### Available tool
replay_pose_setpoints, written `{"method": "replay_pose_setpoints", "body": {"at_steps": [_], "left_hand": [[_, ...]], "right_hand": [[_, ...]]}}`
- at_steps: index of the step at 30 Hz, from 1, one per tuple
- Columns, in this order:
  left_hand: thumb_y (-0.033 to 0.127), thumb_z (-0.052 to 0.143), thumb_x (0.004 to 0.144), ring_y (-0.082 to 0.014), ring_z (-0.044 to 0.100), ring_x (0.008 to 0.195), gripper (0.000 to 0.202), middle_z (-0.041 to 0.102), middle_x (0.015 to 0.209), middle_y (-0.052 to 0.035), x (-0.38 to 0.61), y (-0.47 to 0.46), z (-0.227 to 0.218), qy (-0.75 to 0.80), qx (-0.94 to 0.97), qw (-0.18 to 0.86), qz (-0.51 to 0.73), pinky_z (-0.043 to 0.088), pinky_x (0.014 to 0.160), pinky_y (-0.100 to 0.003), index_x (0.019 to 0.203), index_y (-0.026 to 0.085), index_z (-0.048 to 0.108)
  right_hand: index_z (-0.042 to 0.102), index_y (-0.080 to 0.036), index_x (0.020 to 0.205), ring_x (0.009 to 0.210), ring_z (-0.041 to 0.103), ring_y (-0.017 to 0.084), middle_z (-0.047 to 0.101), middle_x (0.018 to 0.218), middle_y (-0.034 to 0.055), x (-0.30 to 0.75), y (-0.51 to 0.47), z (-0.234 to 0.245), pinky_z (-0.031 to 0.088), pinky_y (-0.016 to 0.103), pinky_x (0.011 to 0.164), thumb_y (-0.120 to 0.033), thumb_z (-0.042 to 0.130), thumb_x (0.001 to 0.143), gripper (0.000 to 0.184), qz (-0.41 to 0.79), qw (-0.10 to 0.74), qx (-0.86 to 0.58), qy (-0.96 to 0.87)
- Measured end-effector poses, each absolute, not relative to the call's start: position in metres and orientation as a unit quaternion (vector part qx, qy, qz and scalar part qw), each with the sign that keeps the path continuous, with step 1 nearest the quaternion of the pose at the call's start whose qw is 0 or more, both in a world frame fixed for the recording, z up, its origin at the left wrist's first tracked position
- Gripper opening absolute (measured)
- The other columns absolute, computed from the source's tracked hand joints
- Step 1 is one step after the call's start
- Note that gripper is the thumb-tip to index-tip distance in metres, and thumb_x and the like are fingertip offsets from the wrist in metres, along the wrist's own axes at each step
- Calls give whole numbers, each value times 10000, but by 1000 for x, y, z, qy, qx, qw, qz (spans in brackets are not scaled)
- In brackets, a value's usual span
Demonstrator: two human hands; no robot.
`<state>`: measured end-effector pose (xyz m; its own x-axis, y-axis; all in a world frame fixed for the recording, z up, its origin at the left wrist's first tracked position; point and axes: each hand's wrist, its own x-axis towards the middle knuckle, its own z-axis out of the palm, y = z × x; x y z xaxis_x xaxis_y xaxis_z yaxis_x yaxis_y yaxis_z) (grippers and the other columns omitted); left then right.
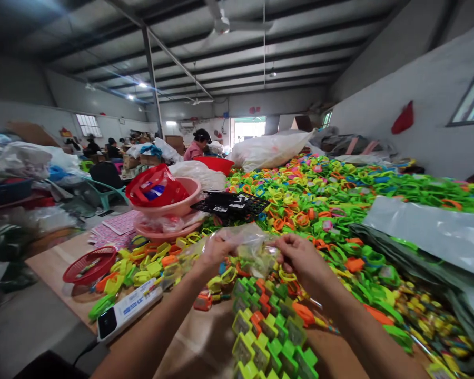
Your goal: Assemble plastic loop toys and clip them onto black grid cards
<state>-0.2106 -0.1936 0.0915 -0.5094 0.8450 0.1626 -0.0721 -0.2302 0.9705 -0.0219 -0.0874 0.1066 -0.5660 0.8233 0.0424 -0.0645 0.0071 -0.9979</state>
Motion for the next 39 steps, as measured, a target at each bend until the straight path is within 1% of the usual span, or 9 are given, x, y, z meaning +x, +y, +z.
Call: {"method": "replay_pose_setpoints", "body": {"at_steps": [6,10,15,19,22,25,29,34,39], "left_hand": [[371,801,738,-107,553,525,348,571,584,-2,-261,-195,106,501,291,375,723,484,556,-235,636,160,543],[272,726,830,-217,701,945,327,667,1091,-138,-241,-205,111,502,239,329,763,580,882,-396,1095,151,579],[224,762,800,-308,297,1517,934,287,1624,-159,-198,-220,103,579,395,-199,685,231,1250,-529,1555,278,217],[220,734,829,-361,323,1495,895,416,1573,-179,-206,-203,102,648,479,-327,493,141,1239,-639,1579,228,246],[173,617,900,-305,566,1250,592,684,1273,-108,-225,-187,102,675,469,-307,480,197,1212,-643,1468,215,454],[64,466,917,-229,635,1054,411,750,1048,-35,-234,-185,98,640,488,-305,509,246,1201,-576,1254,233,630],[17,426,885,-208,609,1134,452,739,1113,-31,-230,-191,84,576,489,-305,580,201,1221,-528,1201,237,662],[50,580,785,-234,550,1202,351,670,1181,-66,-234,-173,64,564,324,-69,757,312,1162,-457,1053,227,724],[224,792,715,-130,539,669,233,524,712,37,-252,-128,77,537,205,125,809,486,709,-287,840,175,602]], "right_hand": [[574,-198,727,528,630,143,660,630,20,-34,-67,130,567,249,506,-255,825,740,258,597,456,-351,-559],[558,-221,799,551,649,193,663,646,18,-57,-74,144,550,310,540,-371,698,859,214,356,516,-355,-694],[606,-192,936,671,626,207,649,766,45,-78,-93,142,492,320,656,-316,612,918,124,22,514,-240,-823],[604,-166,1106,834,643,232,656,971,97,-86,-114,133,482,314,702,-303,552,990,187,-108,472,-155,-861],[622,-178,1097,879,631,252,652,970,91,-82,-117,128,466,328,731,-271,565,987,155,-204,446,-181,-852],[644,-177,1103,861,610,242,644,936,85,-66,-102,122,442,322,716,-145,499,974,197,-248,418,-232,-843],[675,-191,1048,851,604,231,642,1003,98,-35,-64,99,422,305,636,-150,489,929,224,-146,453,-311,-823],[612,-200,765,498,480,145,559,638,0,-15,-37,63,356,251,400,-387,777,785,250,365,526,-444,-627],[552,-211,695,396,438,68,530,544,-67,-24,-29,87,383,148,324,-275,896,703,350,700,512,-290,-405]]}}
